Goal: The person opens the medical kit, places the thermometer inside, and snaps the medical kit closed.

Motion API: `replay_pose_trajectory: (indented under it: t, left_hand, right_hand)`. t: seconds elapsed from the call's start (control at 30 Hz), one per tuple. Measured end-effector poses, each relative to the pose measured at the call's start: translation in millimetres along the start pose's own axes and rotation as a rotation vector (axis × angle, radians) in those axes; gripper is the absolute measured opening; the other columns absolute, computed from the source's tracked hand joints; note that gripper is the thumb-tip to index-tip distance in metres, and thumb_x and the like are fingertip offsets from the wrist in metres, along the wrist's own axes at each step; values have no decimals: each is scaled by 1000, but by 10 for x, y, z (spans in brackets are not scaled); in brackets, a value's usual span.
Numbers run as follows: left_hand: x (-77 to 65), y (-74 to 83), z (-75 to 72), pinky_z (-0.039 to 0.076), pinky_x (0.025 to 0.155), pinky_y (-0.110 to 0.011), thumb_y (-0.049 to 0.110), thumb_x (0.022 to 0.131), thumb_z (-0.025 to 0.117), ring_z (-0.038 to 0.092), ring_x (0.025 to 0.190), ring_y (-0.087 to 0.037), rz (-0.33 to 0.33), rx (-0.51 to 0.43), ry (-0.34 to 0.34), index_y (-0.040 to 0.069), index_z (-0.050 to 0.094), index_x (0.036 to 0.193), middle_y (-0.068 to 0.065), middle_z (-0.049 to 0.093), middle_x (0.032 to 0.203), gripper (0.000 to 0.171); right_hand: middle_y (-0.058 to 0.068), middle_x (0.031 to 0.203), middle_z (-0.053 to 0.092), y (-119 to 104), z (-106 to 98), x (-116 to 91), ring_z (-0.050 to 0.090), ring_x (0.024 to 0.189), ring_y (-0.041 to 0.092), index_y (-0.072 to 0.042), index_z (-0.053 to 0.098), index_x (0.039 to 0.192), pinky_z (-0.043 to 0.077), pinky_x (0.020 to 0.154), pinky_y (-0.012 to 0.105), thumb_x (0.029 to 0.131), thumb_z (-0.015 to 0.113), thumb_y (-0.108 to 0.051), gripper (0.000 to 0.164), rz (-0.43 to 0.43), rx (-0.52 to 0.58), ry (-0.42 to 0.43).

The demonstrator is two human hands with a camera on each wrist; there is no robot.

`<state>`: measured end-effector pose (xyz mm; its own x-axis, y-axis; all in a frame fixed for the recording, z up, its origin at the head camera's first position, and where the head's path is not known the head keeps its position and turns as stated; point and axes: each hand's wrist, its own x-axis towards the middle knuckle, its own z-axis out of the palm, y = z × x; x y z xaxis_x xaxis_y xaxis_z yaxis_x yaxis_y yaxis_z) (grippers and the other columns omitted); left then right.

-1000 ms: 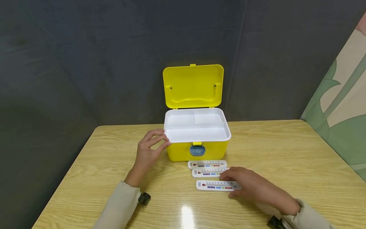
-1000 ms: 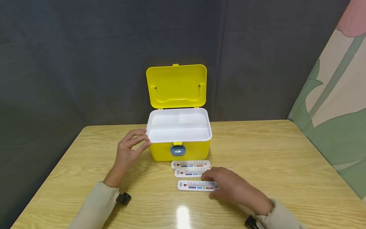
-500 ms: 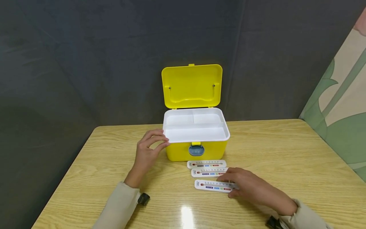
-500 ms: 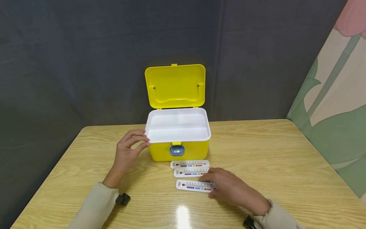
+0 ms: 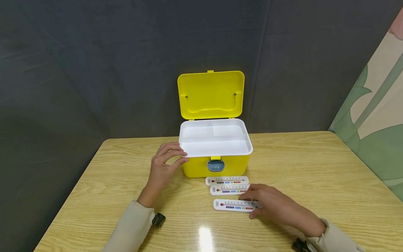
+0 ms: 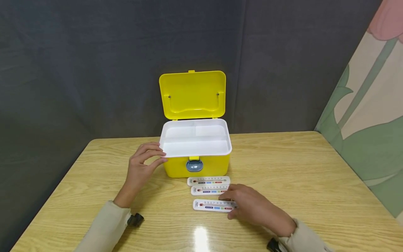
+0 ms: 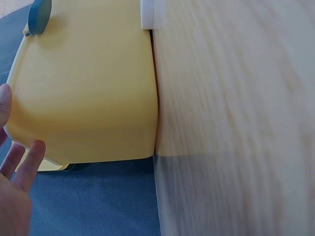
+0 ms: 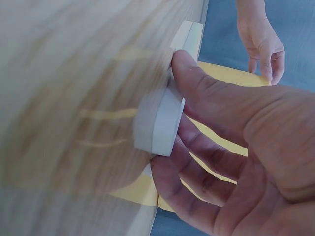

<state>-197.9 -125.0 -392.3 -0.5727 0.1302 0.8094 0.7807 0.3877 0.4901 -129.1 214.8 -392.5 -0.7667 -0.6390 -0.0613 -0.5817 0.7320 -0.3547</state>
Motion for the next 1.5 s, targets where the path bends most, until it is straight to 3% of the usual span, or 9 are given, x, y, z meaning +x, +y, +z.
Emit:
replay_pose_trajectory:
  t: [0.57, 1.07, 1.3, 1.5]
  left_hand:
    - [24, -6, -6, 48, 105, -18, -5, 72, 82, 59, 107, -29, -19, -22, 2, 3, 78, 86, -9, 68, 93, 16]
    - [11, 5, 6, 48, 104, -18, -5, 72, 82, 60, 106, -27, -49, -40, 1, 2, 78, 84, -11, 68, 92, 15]
    - [9, 8, 13, 48, 105, -21, -5, 73, 82, 59, 108, -25, -86, -64, -10, 2, 78, 84, -11, 68, 92, 14]
    - [12, 14, 8, 48, 104, -21, -6, 73, 82, 59, 108, -25, -87, -74, -2, 3, 78, 84, -11, 68, 92, 14]
  right_hand:
    - [-1, 115, 67, -64, -40, 20, 59, 98, 13, -20, 75, 115, 58, 83, 35, 76, 86, -18, 41, -19, -44, 43]
    - [-6, 111, 65, -72, -70, 15, 57, 96, 7, -23, 74, 114, 58, 82, 32, 78, 85, -23, 38, -26, -32, 66]
    - [-3, 114, 66, -83, -152, 8, 58, 98, 9, -24, 73, 116, 58, 83, 33, 79, 84, -21, 39, -2, -27, 78]
    - [-2, 110, 66, -94, -246, 13, 56, 93, 8, -22, 73, 116, 57, 78, 30, 79, 85, -19, 39, -34, -55, 123]
